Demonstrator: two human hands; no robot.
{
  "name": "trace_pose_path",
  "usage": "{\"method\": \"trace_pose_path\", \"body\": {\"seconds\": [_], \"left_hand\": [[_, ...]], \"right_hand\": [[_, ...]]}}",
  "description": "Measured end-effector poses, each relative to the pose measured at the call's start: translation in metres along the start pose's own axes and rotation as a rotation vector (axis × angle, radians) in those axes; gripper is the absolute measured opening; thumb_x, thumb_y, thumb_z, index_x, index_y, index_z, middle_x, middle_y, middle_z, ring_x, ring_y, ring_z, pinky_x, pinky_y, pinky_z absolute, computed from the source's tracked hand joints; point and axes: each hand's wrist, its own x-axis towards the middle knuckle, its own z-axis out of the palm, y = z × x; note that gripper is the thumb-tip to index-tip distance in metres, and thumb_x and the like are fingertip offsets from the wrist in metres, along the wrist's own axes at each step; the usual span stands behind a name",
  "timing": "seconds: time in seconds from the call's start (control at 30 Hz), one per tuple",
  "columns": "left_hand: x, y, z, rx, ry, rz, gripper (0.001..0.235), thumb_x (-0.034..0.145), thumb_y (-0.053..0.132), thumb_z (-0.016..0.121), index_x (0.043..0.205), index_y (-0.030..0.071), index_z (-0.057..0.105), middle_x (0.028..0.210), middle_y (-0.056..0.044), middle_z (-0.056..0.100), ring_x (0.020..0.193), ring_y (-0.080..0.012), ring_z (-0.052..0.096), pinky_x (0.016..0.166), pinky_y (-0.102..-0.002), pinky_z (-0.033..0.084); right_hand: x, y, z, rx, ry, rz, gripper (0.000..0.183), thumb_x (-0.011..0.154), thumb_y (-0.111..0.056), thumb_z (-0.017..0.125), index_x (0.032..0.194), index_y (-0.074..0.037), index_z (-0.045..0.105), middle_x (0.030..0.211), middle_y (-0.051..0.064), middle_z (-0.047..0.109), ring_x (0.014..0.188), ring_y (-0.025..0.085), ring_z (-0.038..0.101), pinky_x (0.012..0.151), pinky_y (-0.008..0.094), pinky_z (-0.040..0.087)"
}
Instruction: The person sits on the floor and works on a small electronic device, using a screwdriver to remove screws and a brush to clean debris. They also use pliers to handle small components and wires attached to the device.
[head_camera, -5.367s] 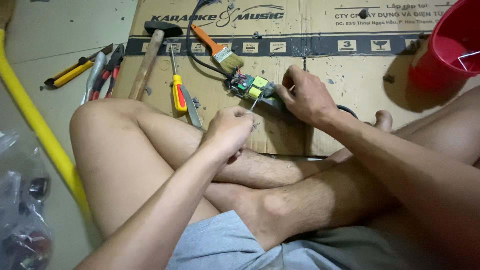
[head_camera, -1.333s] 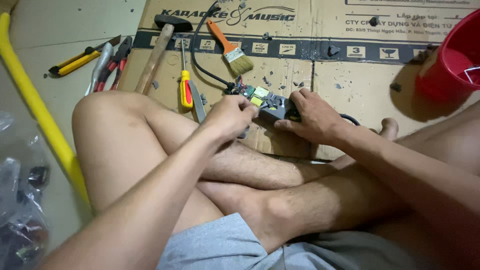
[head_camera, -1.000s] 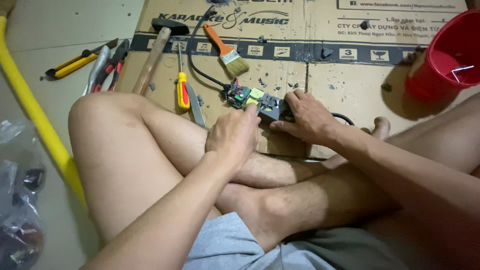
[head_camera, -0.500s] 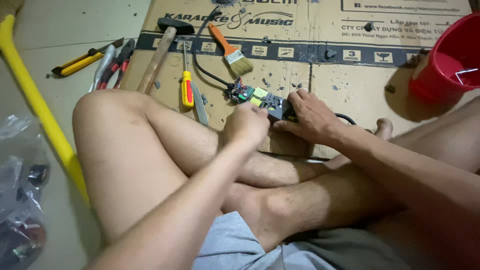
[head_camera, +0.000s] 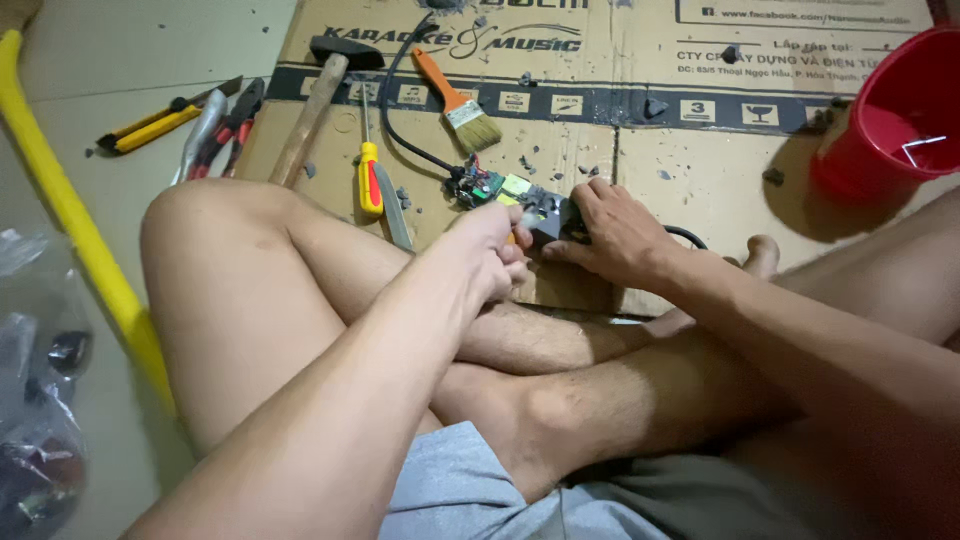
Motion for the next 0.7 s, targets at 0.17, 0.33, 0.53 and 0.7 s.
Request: {"method": "trace_pose_path", "body": {"seconds": [0.17,0.33,0.53,0.7], "left_hand": [[0.016,-0.009,0.006,0.214,0.093,0.115,0.023,0.084,0.018,0.06,0.077,-0.003,0.067,0.055,-0.008,0.058,0.034,-0.0092,0.043,0.029,-0.026,0.031],[-0.047,0.026,0.009,0.988,0.159,0.349,0.041,0.089,0.028,0.062,0.121,0.004,0.069,0.115,-0.019,0.07,0.115,-0.0361,0.067,0.09,-0.052,0.057],[-0.043,0.018,-0.018,0.97,0.097,0.346,0.034,0.091,0.039,0.058,0.111,0.018,0.077,0.1,-0.008,0.075,0.107,-0.0296,0.071,0.091,-0.043,0.056],[-0.061,0.029,-0.029,0.877,0.071,0.329,0.037,0.085,0.042,0.06,0.112,0.023,0.077,0.092,-0.001,0.078,0.108,-0.0233,0.072,0.092,-0.038,0.057]], "right_hand": [[-0.006,-0.004,-0.005,0.004,0.001,0.011,0.072,0.085,-0.065,0.069,0.122,-0.008,0.048,0.115,0.013,0.049,0.115,0.04,0.056,0.094,0.057,0.053],[-0.005,-0.002,-0.004,-0.021,0.007,-0.001,0.07,0.087,-0.063,0.069,0.124,-0.008,0.047,0.115,0.013,0.049,0.114,0.04,0.058,0.091,0.056,0.055],[-0.013,-0.017,-0.024,0.088,-0.066,0.081,0.074,0.089,-0.071,0.059,0.128,-0.008,0.051,0.119,0.014,0.054,0.118,0.035,0.058,0.097,0.05,0.054],[-0.006,-0.023,-0.038,0.241,-0.068,0.137,0.082,0.089,-0.074,0.056,0.136,-0.007,0.05,0.123,0.018,0.056,0.123,0.037,0.058,0.1,0.054,0.052]]}}
